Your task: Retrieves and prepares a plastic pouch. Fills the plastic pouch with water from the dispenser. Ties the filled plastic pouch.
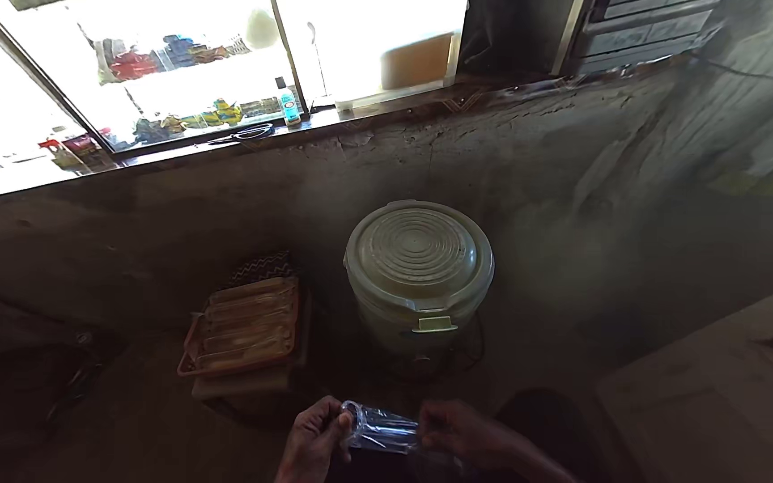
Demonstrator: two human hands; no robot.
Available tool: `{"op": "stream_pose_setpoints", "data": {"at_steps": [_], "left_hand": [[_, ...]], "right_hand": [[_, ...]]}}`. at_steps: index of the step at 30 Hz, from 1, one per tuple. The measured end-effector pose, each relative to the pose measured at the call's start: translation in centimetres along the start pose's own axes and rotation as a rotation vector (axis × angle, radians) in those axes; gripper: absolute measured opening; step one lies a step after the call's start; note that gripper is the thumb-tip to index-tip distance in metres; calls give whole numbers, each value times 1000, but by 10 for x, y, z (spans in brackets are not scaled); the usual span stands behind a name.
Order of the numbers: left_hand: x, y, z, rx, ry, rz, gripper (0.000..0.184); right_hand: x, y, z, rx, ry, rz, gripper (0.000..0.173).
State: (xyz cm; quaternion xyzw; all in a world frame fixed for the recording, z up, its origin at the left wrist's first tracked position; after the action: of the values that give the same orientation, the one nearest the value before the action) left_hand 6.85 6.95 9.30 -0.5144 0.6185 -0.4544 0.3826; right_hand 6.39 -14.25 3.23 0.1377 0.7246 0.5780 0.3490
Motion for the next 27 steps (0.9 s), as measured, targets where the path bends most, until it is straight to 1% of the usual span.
{"op": "stream_pose_setpoints", "data": {"at_steps": [2, 4, 6, 8, 9, 10, 11, 13, 14, 15, 16, 18, 20, 21, 23, 27], "left_hand": [[-12, -3, 3, 51, -70, -69, 15], [-25, -11, 3, 79, -148, -88, 15], [-30, -19, -2, 57, -207, -98, 16], [-29, -21, -3, 10, -248, -157, 16], [-25, -19, -2, -14, -255, -186, 16], [-18, -14, 0, -42, -264, -207, 15], [-13, -7, 3, -61, -288, -213, 14], [-7, 6, 5, -41, -376, -144, 12], [-4, 14, 5, -22, -417, -92, 11], [2, 24, 5, -24, -433, -60, 10], [13, 35, 5, -44, -422, -38, 8], [43, 57, 6, -108, -354, -14, 9], [71, 74, 7, -148, -289, 13, 10], [82, 82, 7, -154, -265, 33, 11], [96, 95, 5, -185, -244, 55, 11], [104, 116, -2, -310, -212, 50, 11]], "right_hand": [[-5, -12, -2, 37, -27, -17, 36], [-10, -18, -9, 57, -78, 23, 35], [-14, -18, -22, 38, -161, 129, 31], [-21, -23, -33, 61, -255, 213, 28], [-26, -31, -38, 94, -311, 158, 29], [-35, -41, -43, 149, -357, 32, 30], [-44, -51, -51, 222, -387, -109, 35], [-62, -66, -72, 384, -479, -271, 56], [-69, -62, -81, 416, -563, -310, 56], [-71, -48, -86, 417, -636, -325, 50], [-63, -31, -84, 400, -662, -283, 43], [-29, -13, -65, 344, -587, -34, 38], [9, -15, -42, 314, -504, 261, 36], [21, -19, -34, 320, -496, 359, 34], [30, -32, -28, 353, -520, 444, 27], [24, -51, -36, 436, -601, 432, 22]]}}
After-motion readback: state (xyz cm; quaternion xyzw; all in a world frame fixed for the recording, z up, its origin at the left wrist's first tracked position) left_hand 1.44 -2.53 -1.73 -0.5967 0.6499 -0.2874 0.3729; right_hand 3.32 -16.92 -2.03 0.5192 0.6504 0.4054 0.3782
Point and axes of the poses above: each hand's wrist, its own z-axis towards the middle knuckle, its own x-axis out of the palm, y = z × x, the point moved 10 cm from there along z, towards the middle knuckle, and after that the axes turned 12 degrees about -x, right-handed, at the moved point
